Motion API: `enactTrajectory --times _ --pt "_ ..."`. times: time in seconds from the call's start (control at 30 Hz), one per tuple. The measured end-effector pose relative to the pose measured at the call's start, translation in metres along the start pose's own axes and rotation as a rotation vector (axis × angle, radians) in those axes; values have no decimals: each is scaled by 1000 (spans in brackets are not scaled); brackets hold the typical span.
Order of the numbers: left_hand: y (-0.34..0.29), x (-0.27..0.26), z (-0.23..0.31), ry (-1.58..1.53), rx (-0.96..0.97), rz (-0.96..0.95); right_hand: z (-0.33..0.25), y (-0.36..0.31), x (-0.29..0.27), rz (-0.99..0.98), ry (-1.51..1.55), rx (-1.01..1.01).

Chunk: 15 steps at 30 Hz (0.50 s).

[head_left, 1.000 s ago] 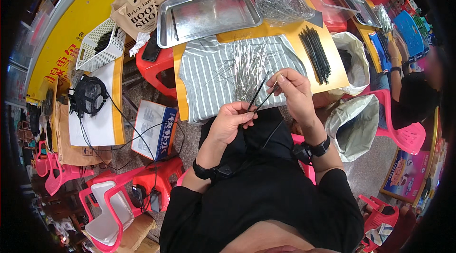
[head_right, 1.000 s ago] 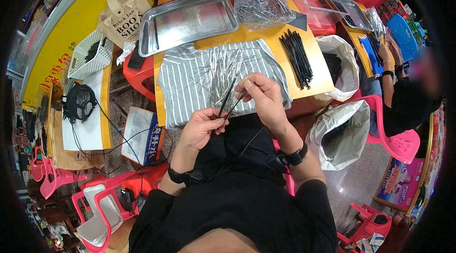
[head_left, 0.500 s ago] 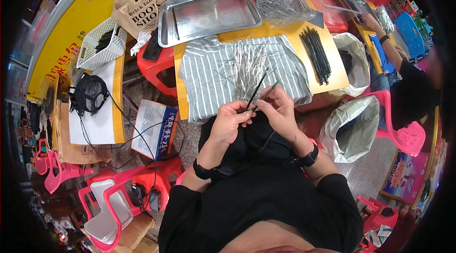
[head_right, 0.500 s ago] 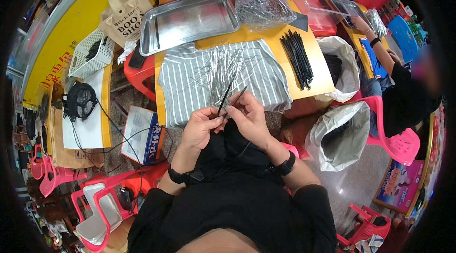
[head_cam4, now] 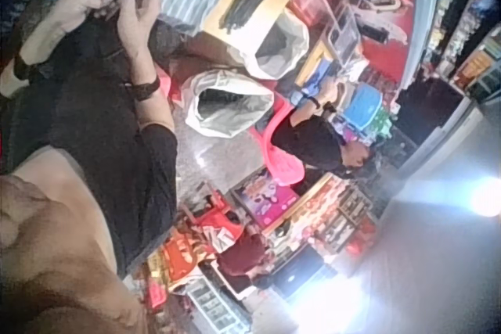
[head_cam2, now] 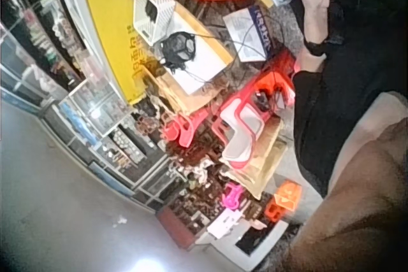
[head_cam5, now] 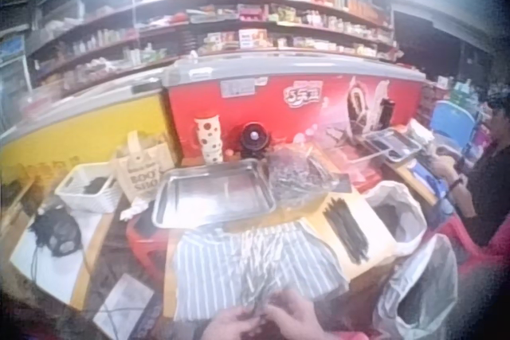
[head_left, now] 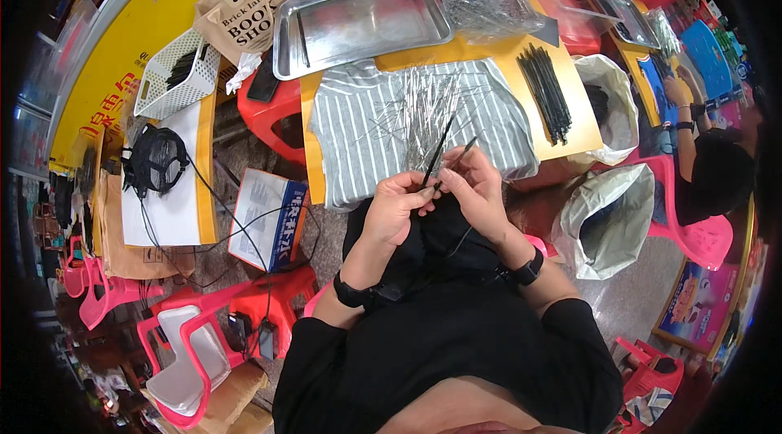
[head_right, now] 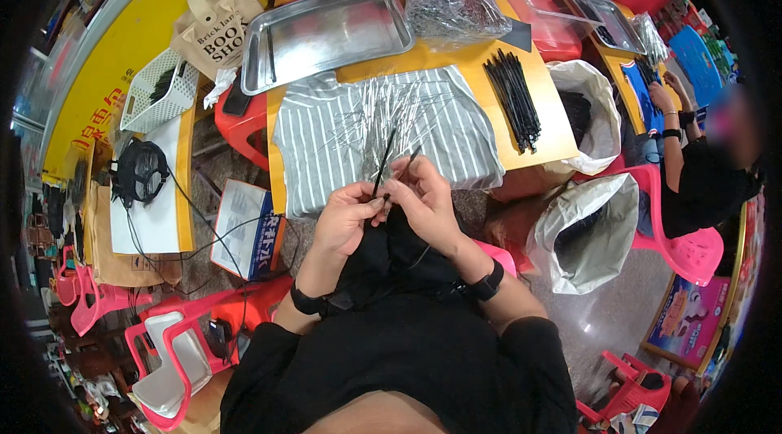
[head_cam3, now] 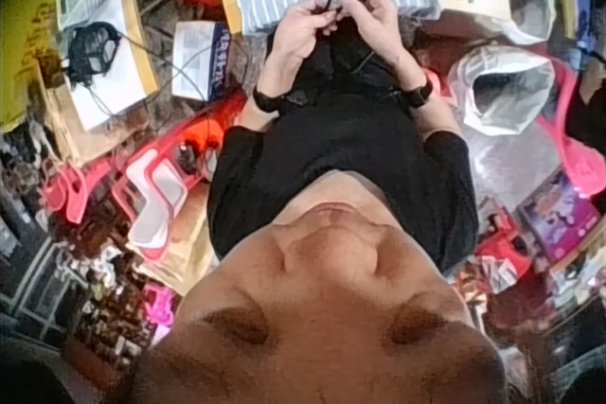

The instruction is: Sorting and bundling black cable ties.

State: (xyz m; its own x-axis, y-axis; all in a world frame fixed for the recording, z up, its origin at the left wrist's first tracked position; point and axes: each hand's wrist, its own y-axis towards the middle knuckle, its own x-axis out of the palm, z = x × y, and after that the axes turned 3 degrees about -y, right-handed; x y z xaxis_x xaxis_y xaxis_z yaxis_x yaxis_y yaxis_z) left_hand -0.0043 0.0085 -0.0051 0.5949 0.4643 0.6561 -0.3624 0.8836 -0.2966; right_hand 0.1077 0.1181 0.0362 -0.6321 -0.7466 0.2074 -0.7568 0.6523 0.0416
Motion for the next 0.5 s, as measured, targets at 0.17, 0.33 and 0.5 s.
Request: enactTrajectory --times 0.17,0.33,0.5 --pt "2 0 -1 -2 -28 -23 8 1 -7 33 -81 -47" --pt "3 7 -4 -8 -74 -58 12 0 0 146 -146 -119" --pt "-2 19 -3 164 41 2 21 3 4 229 -204 -171"
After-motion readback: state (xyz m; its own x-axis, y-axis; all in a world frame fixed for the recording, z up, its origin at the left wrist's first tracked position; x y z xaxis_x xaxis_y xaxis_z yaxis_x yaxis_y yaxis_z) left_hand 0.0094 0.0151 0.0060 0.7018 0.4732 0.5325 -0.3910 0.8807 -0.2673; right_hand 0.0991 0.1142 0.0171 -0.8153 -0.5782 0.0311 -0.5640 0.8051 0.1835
